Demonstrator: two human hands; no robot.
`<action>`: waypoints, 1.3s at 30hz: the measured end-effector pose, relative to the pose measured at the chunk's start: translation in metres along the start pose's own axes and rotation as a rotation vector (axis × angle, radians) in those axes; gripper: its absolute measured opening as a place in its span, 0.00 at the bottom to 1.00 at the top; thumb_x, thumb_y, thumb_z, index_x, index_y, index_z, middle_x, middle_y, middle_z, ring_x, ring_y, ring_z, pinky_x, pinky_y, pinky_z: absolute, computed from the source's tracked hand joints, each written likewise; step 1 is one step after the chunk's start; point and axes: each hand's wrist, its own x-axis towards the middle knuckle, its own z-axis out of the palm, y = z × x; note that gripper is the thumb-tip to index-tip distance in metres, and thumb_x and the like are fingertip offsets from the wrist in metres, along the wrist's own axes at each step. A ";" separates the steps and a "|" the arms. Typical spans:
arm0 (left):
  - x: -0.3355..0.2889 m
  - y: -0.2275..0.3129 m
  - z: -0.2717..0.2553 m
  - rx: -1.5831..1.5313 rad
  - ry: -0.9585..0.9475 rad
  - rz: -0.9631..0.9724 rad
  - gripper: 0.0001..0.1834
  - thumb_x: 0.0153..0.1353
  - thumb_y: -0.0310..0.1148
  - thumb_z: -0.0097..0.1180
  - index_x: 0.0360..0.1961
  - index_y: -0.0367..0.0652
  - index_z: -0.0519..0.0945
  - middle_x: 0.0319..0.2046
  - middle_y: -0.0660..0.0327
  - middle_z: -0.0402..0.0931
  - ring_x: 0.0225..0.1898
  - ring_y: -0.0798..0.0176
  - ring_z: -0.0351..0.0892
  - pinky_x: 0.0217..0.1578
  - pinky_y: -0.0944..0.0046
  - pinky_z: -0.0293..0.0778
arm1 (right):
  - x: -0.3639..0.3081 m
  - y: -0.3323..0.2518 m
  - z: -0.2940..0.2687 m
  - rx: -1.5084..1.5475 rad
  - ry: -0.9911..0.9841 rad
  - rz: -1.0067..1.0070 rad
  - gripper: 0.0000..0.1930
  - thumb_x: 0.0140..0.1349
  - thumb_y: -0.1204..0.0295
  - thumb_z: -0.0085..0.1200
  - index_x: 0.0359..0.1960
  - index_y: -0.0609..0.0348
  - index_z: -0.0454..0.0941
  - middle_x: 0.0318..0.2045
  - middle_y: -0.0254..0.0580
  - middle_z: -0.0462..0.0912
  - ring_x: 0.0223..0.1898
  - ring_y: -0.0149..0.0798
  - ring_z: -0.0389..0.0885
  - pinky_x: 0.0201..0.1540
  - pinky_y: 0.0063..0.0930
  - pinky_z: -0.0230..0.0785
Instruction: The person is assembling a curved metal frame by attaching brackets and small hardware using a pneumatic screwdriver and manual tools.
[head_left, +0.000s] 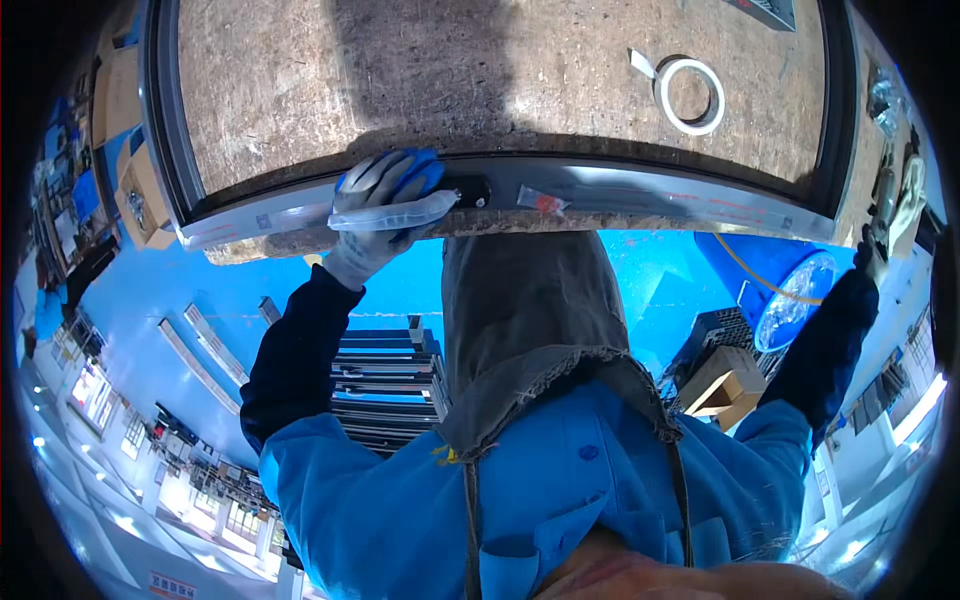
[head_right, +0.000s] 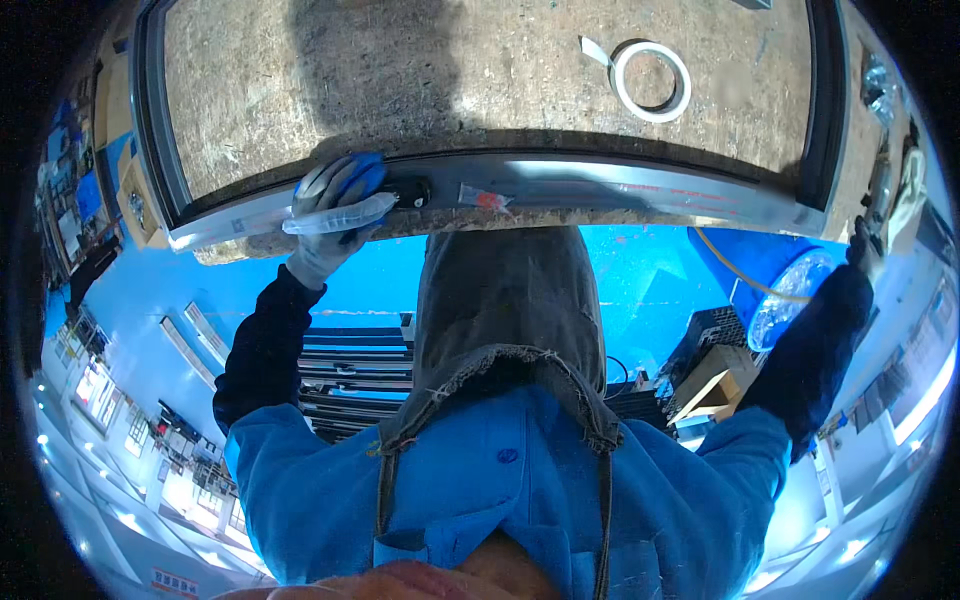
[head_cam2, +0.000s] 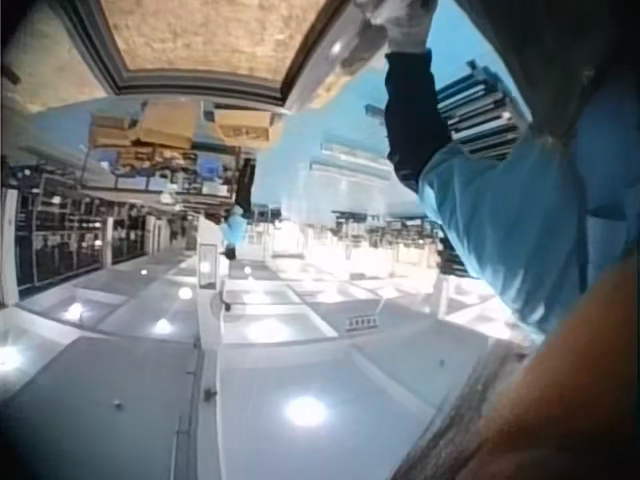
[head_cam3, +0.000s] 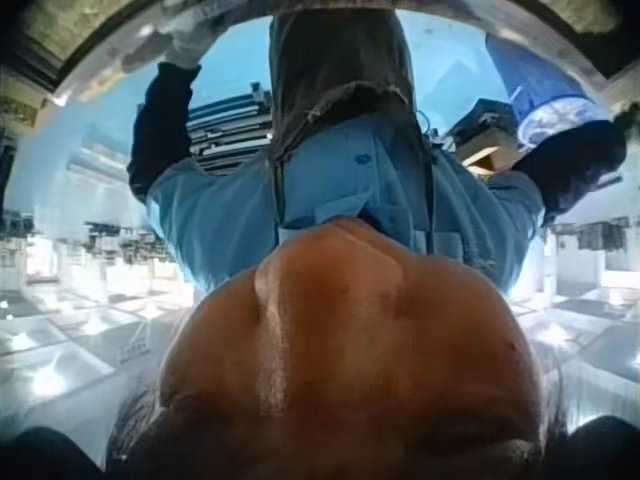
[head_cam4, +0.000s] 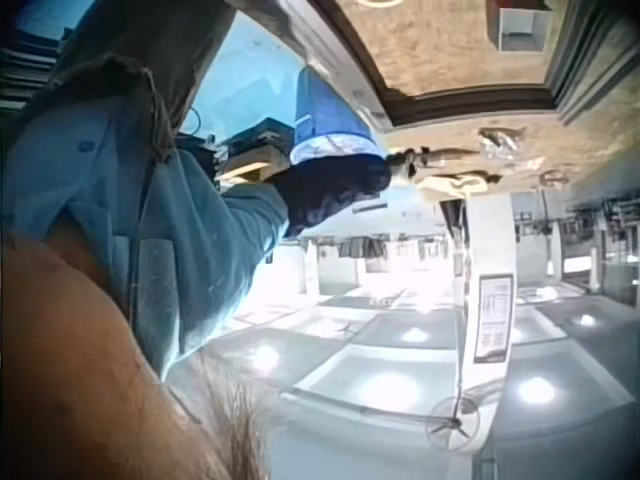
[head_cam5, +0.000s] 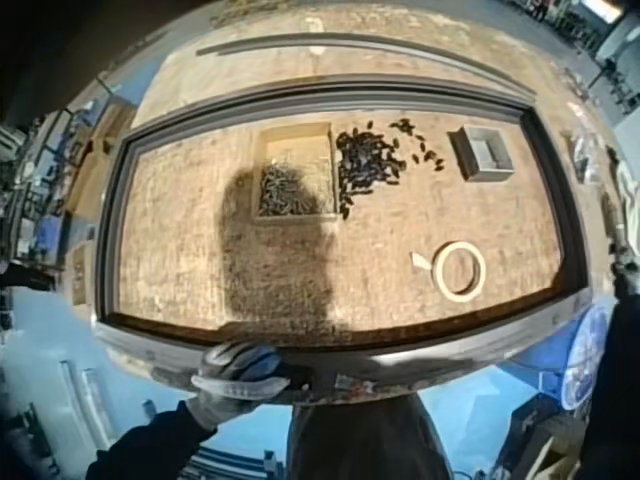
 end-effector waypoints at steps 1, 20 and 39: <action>-0.003 0.000 -0.003 0.010 -0.007 -0.011 0.20 0.50 0.42 0.59 0.47 0.61 0.78 0.51 0.61 0.74 0.50 0.54 0.74 0.48 0.53 0.69 | -0.067 -0.050 0.015 0.127 -0.087 -0.137 0.11 0.51 0.63 0.65 0.35 0.50 0.81 0.14 0.25 0.71 0.13 0.20 0.61 0.15 0.16 0.48; -0.013 -0.014 0.017 -0.059 0.156 0.079 0.21 0.56 0.47 0.54 0.53 0.66 0.75 0.54 0.69 0.72 0.53 0.63 0.71 0.53 0.60 0.63 | -0.476 -0.331 0.217 -1.476 0.346 -1.217 0.15 0.48 0.75 0.57 0.39 0.41 0.77 0.54 0.46 0.68 0.47 0.56 0.66 0.49 0.48 0.58; -0.005 -0.010 0.005 -0.091 0.164 0.126 0.25 0.49 0.42 0.60 0.52 0.62 0.75 0.50 0.61 0.73 0.50 0.55 0.73 0.52 0.53 0.66 | -0.417 -0.285 0.377 0.272 0.123 -0.842 0.30 0.47 0.62 0.68 0.50 0.63 0.73 0.38 0.46 0.79 0.36 0.39 0.80 0.42 0.26 0.73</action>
